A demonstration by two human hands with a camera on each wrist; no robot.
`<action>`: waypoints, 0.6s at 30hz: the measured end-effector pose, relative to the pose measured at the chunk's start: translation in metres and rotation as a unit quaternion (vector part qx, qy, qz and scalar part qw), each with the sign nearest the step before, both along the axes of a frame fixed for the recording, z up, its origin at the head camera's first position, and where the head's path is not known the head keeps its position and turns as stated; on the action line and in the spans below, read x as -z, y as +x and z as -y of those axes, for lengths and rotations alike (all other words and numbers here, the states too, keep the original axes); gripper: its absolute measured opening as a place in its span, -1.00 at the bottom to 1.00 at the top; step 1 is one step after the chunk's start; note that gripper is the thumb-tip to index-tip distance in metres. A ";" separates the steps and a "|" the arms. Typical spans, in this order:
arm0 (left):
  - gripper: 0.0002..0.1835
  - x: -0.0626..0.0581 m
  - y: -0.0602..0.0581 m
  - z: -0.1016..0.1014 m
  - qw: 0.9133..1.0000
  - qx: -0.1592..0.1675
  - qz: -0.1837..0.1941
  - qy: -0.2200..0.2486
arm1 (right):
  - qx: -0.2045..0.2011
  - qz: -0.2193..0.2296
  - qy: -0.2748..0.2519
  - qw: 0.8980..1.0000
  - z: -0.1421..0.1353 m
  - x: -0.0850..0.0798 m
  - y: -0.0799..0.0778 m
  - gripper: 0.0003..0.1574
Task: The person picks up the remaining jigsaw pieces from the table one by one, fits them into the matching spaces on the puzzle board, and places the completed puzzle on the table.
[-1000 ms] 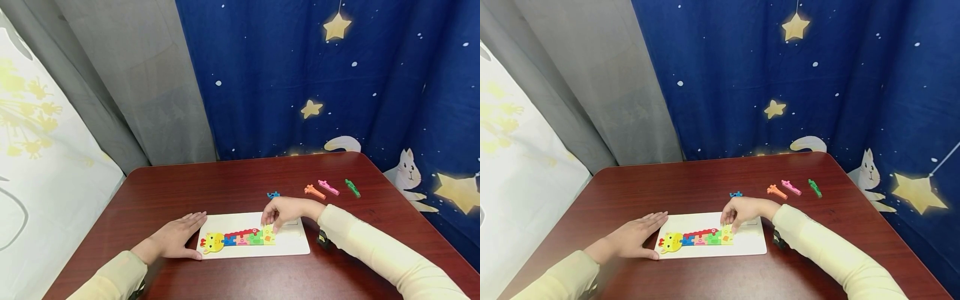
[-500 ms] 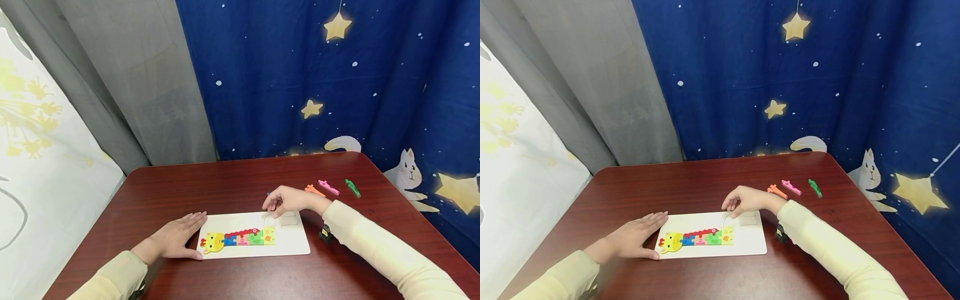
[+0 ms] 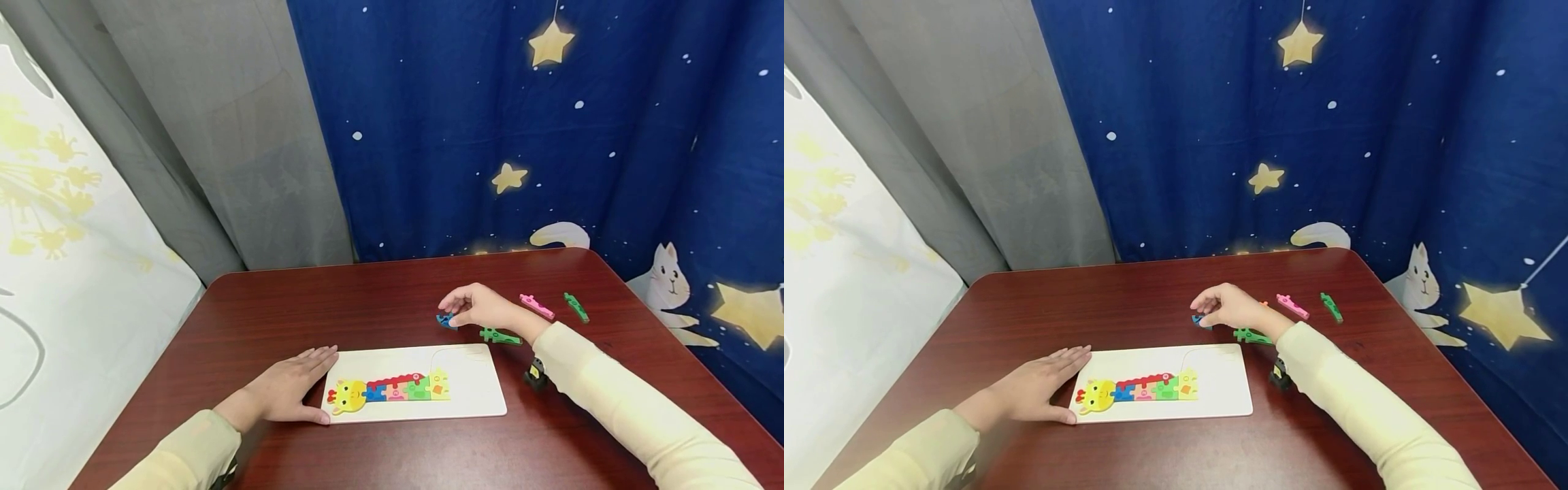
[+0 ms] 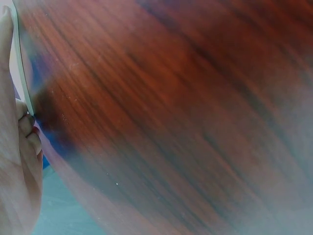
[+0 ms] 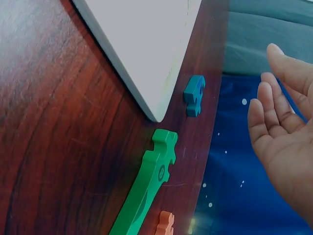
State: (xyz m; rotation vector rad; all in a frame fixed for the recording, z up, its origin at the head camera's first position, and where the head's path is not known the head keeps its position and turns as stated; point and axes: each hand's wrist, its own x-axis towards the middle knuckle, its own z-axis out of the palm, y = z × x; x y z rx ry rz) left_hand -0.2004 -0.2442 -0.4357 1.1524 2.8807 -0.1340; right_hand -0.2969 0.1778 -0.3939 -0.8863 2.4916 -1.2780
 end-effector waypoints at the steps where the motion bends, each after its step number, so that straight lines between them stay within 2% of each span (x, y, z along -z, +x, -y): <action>1: 0.20 0.000 0.000 0.000 1.000 -0.001 0.001 0.000 | 0.007 -0.002 0.002 1.000 0.000 0.000 -0.001 -0.60; 10: 0.20 0.000 0.001 0.000 1.000 -0.004 0.003 0.001 | 0.049 0.009 0.000 0.999 -0.003 0.001 -0.002 -0.56; 18: 0.20 -0.001 0.001 -0.001 1.000 -0.002 0.002 0.004 | 0.061 0.000 0.010 0.998 -0.007 0.005 -0.008 -0.57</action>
